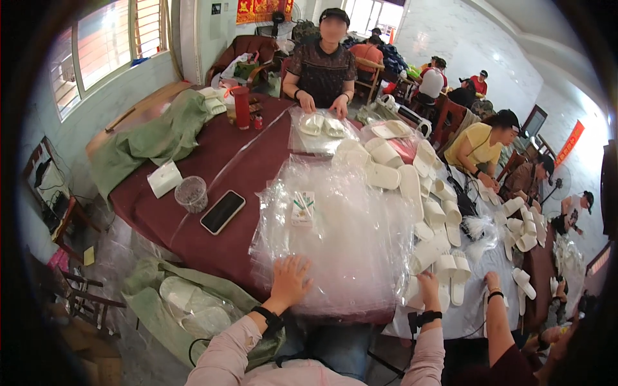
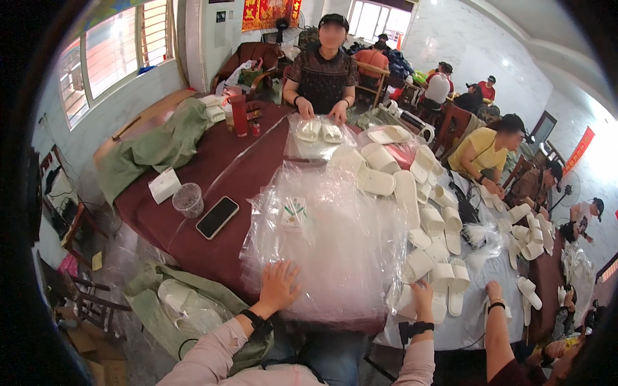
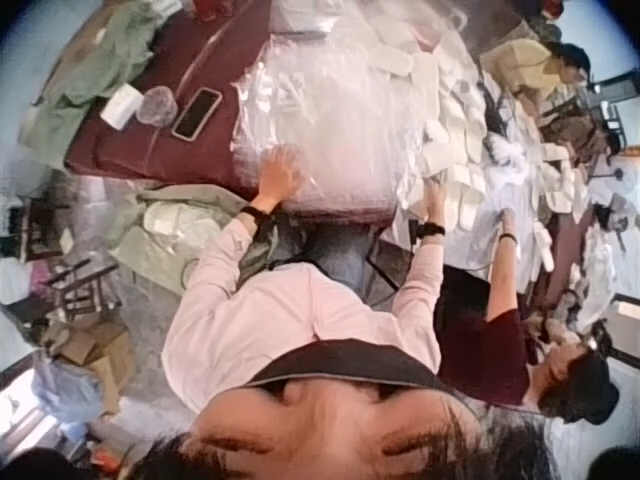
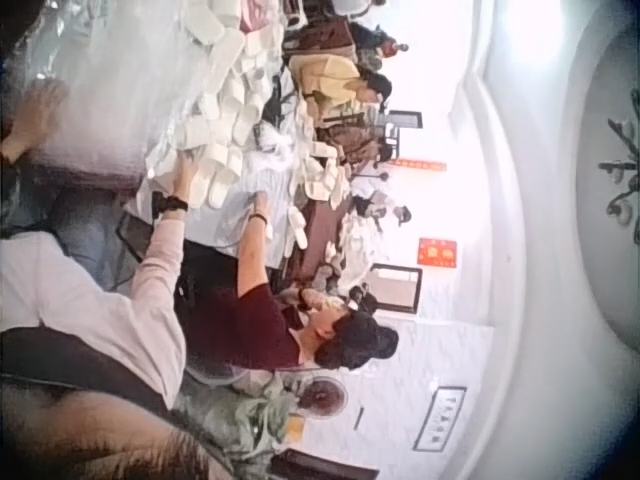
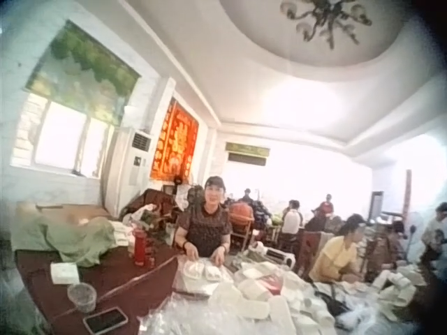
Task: Packaging white slippers into individual plastic bags and then into a larger sack.
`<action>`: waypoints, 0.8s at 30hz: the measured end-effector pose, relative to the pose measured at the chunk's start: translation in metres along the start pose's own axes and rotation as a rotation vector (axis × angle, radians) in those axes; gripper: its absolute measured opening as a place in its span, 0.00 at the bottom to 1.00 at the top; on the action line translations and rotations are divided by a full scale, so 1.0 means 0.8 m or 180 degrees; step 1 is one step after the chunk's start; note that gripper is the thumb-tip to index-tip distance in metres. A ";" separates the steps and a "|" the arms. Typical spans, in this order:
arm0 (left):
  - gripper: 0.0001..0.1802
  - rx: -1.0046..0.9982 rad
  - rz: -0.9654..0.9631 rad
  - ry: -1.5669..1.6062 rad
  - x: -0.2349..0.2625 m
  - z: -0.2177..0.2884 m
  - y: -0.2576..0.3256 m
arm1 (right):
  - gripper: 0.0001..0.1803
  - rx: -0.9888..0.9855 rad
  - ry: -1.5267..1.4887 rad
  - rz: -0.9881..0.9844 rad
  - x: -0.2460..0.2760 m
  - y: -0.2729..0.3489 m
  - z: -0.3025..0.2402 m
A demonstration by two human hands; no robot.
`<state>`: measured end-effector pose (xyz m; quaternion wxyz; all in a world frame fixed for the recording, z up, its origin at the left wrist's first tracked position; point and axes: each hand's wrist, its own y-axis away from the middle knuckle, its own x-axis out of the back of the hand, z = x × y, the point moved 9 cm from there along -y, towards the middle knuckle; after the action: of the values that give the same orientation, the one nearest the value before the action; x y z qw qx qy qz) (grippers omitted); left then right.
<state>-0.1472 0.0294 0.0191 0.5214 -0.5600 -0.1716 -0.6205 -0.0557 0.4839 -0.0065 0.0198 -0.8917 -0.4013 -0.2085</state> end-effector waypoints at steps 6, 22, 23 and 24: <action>0.30 -0.0087 -0.0026 0.0063 -0.024 0.008 0.011 | 0.18 -0.1174 -0.1596 -0.1054 0.001 -0.025 0.086; 0.29 -0.0137 0.0064 0.0094 -0.025 0.012 -0.003 | 0.34 0.0254 0.0258 0.0243 0.031 -0.027 0.038; 0.29 -0.0151 0.0045 0.0055 -0.023 0.007 -0.001 | 0.37 -0.0118 0.0215 -0.0115 0.009 -0.022 0.040; 0.29 -0.0084 0.0035 0.0016 -0.018 0.002 0.005 | 0.37 -0.0158 0.0182 -0.0113 -0.003 -0.008 0.033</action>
<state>-0.1452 0.0357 0.0055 0.5178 -0.5662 -0.1590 -0.6213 -0.0522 0.4920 -0.0323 0.0054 -0.8783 -0.4111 -0.2441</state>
